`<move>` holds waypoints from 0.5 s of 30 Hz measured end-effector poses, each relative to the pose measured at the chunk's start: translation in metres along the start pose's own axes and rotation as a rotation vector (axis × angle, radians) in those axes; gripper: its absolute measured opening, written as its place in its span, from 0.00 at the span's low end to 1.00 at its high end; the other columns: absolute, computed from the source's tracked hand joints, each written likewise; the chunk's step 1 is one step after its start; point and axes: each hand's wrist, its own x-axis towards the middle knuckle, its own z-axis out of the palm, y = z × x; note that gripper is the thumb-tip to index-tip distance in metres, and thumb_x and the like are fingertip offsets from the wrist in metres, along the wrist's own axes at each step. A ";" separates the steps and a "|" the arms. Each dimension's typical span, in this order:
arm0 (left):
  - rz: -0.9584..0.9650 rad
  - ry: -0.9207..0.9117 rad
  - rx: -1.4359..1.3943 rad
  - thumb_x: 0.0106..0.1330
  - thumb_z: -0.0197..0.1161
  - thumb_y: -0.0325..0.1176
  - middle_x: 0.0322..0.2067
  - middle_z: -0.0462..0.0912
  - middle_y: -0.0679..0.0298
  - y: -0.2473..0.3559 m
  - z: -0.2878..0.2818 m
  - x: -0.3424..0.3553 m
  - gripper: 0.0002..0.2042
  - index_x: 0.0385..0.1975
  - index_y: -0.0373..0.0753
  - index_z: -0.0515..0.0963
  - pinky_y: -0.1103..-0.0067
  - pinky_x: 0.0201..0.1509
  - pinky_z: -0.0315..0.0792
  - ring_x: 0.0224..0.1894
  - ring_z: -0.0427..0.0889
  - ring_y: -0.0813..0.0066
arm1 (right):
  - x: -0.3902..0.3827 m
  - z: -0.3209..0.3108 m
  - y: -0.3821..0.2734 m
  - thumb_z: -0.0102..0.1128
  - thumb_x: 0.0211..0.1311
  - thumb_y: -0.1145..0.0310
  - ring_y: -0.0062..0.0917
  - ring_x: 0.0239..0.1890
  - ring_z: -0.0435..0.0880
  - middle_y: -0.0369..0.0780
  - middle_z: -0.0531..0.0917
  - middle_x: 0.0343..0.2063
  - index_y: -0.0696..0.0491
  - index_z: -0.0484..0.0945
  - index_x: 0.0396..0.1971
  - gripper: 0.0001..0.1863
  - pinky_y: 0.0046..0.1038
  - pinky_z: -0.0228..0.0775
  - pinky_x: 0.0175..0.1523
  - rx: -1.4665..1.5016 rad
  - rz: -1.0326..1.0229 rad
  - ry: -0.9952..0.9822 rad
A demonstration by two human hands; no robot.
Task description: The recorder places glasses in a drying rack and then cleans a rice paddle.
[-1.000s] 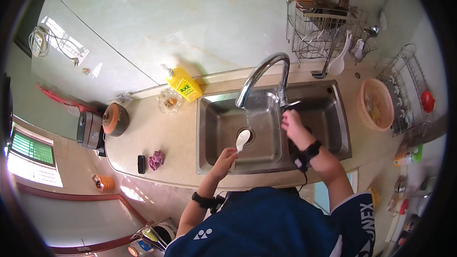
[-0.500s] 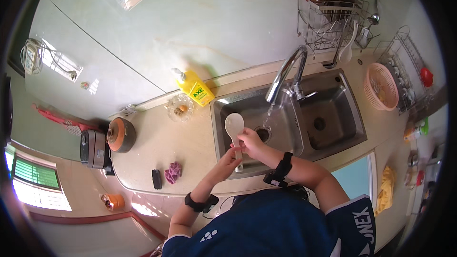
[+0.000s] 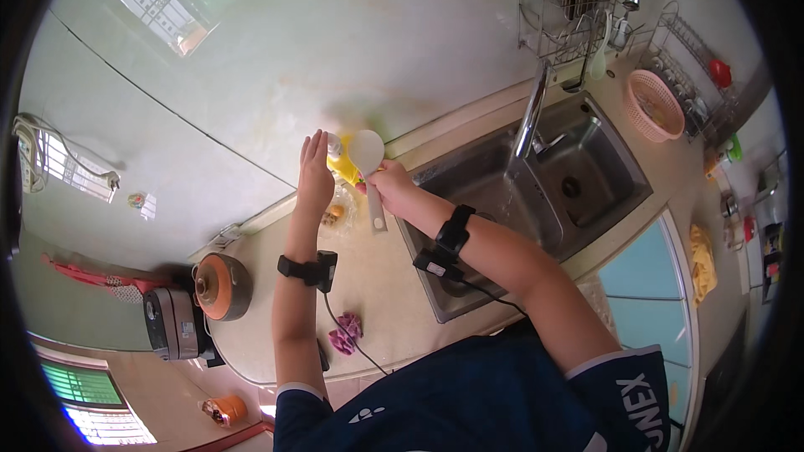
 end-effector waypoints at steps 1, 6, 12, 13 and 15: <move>-0.004 -0.023 -0.032 0.43 0.38 0.11 0.51 0.59 0.50 -0.006 0.007 -0.001 0.26 0.49 0.30 0.59 0.70 0.57 0.54 0.56 0.53 0.55 | 0.004 0.004 0.002 0.41 0.48 0.84 0.27 0.34 0.72 0.42 0.70 0.32 0.62 0.65 0.37 0.13 0.23 0.69 0.38 0.000 -0.006 0.005; -0.009 -0.037 -0.075 0.45 0.38 0.12 0.51 0.60 0.51 -0.002 0.006 0.002 0.25 0.48 0.31 0.60 0.69 0.57 0.53 0.55 0.55 0.53 | 0.015 0.016 0.006 0.42 0.47 0.85 0.28 0.33 0.73 0.45 0.68 0.35 0.62 0.64 0.37 0.14 0.24 0.71 0.35 0.032 -0.040 0.027; -0.057 -0.077 0.008 0.48 0.38 0.14 0.52 0.59 0.53 0.004 0.003 0.001 0.24 0.49 0.34 0.60 0.64 0.57 0.50 0.56 0.54 0.53 | 0.019 0.027 0.001 0.40 0.51 0.82 0.25 0.35 0.71 0.43 0.68 0.36 0.60 0.63 0.40 0.14 0.24 0.68 0.41 0.015 0.016 0.039; -0.064 -0.077 0.011 0.48 0.38 0.15 0.52 0.59 0.54 0.004 0.004 0.001 0.24 0.50 0.35 0.60 0.62 0.57 0.49 0.56 0.54 0.53 | 0.020 0.026 0.000 0.40 0.51 0.82 0.25 0.35 0.71 0.43 0.68 0.36 0.60 0.63 0.40 0.14 0.24 0.68 0.41 0.016 0.013 0.041; -0.059 -0.088 0.042 0.49 0.40 0.16 0.52 0.59 0.54 0.004 0.006 -0.001 0.23 0.50 0.34 0.59 0.61 0.56 0.50 0.55 0.55 0.51 | 0.022 0.024 -0.001 0.40 0.51 0.82 0.25 0.36 0.70 0.42 0.68 0.37 0.60 0.63 0.40 0.14 0.25 0.68 0.40 0.015 0.052 0.023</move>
